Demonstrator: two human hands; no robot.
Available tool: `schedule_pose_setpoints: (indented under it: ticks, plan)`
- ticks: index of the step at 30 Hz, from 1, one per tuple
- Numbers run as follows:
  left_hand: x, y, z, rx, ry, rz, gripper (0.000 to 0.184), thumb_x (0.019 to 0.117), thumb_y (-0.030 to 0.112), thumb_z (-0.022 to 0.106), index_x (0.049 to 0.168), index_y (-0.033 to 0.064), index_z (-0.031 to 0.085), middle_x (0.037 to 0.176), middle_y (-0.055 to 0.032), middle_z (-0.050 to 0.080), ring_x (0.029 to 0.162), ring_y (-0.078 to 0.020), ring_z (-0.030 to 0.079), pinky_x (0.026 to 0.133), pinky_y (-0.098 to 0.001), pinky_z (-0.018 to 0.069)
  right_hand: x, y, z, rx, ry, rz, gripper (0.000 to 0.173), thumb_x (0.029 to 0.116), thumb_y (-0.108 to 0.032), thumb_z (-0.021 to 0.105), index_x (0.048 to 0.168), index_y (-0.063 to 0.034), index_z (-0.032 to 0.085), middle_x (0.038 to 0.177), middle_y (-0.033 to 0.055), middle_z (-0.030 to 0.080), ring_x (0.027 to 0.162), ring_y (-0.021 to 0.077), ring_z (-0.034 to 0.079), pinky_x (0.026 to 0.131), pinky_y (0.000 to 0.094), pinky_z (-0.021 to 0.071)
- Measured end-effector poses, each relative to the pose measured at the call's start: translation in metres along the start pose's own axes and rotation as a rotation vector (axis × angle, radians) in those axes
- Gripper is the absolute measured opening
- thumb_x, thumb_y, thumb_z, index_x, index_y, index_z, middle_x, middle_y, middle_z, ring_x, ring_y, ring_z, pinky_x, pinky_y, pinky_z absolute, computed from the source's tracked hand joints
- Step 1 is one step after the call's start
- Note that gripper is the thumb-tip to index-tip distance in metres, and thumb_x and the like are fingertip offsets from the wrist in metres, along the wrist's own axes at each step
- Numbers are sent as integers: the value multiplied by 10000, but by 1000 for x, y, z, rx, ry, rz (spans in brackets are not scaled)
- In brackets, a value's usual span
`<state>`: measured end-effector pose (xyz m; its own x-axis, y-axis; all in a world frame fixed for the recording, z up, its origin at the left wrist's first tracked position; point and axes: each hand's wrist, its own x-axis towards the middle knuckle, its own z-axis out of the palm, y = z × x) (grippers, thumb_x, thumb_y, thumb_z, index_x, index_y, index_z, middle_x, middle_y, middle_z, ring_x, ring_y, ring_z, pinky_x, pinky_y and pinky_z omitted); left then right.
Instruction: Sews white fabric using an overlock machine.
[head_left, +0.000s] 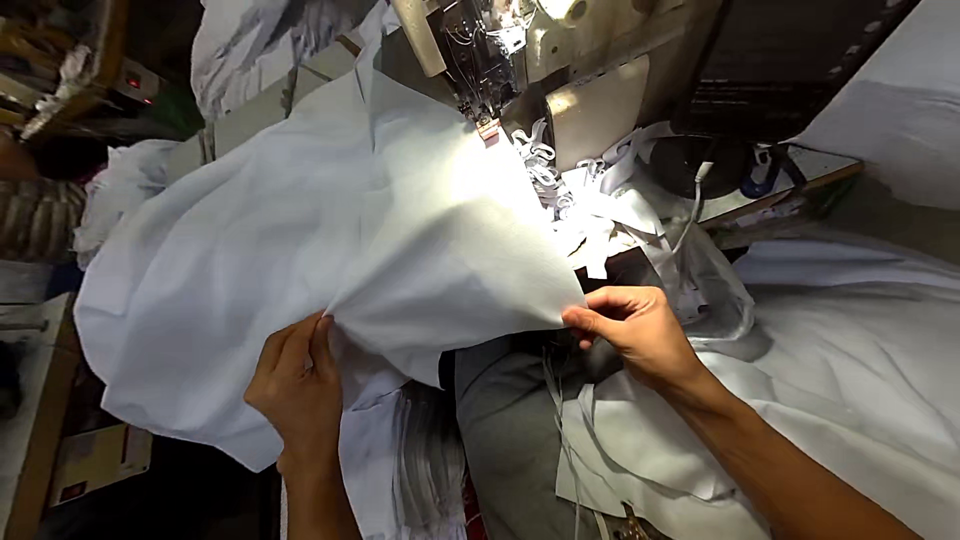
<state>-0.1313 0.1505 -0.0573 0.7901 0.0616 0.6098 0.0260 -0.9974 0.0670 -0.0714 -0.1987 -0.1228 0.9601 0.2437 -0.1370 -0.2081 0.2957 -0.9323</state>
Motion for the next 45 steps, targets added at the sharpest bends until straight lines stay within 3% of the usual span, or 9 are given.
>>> schedule_pose_setpoints:
  ticks: [6,9,14,17,20,23,26,31,45]
  plan:
    - [13,6,1,112,35,-35,229,1023,90,589,1032,-76,748,987,-293,708,942,-411,691,846,-447,538,2,6,4,-13,4,-23,35,853,-28,790,872,-46,767,764,-31,745,636,31,691,594,197,602]
    - [3,76,20,0,21,77,314,1020,136,574,1230,-75,672,1220,-334,625,1193,-486,565,1042,-561,414,13,17,9,-28,62,10,18,877,-39,775,881,-34,758,741,-32,736,618,34,689,583,202,605]
    - [-56,158,104,13,-138,421,482,1082,431,417,1455,142,517,1571,-39,477,1529,-239,284,1212,-562,56,13,8,-4,-547,98,-256,168,933,-193,724,887,-41,779,771,-9,739,656,-12,669,622,147,559]
    - [-59,154,116,71,-95,429,459,1085,418,402,1448,164,523,1592,-3,441,1551,-215,211,1215,-541,-6,17,-36,-18,-1066,306,-773,235,973,-233,684,868,-42,769,744,92,704,674,160,659,605,291,529]
    - [-59,159,109,33,-101,401,522,1075,456,394,1474,139,506,1605,-53,428,1562,-273,189,1210,-582,-21,47,-72,-16,-1408,287,-661,326,964,-317,673,1066,-14,738,989,226,647,885,419,648,608,522,493]
    - [-47,177,80,-301,-92,296,473,1079,433,408,1390,121,580,1483,-100,559,1493,-268,365,1239,-548,116,65,-87,-16,-1291,156,-497,214,922,-267,738,942,-57,706,1023,180,632,941,391,631,674,551,500]
    - [-16,211,50,-1017,-298,15,466,1109,273,366,1212,-29,705,1183,-152,715,1172,-195,646,1081,-356,474,49,-105,-14,-1074,116,-487,202,895,-272,752,911,-89,668,840,35,633,730,159,574,616,355,448]
    - [62,234,40,-1998,-760,-772,392,1107,257,361,1122,51,694,950,-30,747,873,-87,715,844,-276,586,-11,-101,-6,-541,64,-510,254,874,-226,804,1034,-197,609,879,-118,690,701,-20,649,609,152,571]
    - [161,152,33,-1129,-408,-108,28,917,38,733,935,58,727,806,43,749,643,-45,697,583,-215,609,9,-32,13,-394,49,-197,443,932,-191,728,1331,-55,591,829,-81,749,673,-27,677,619,138,567]
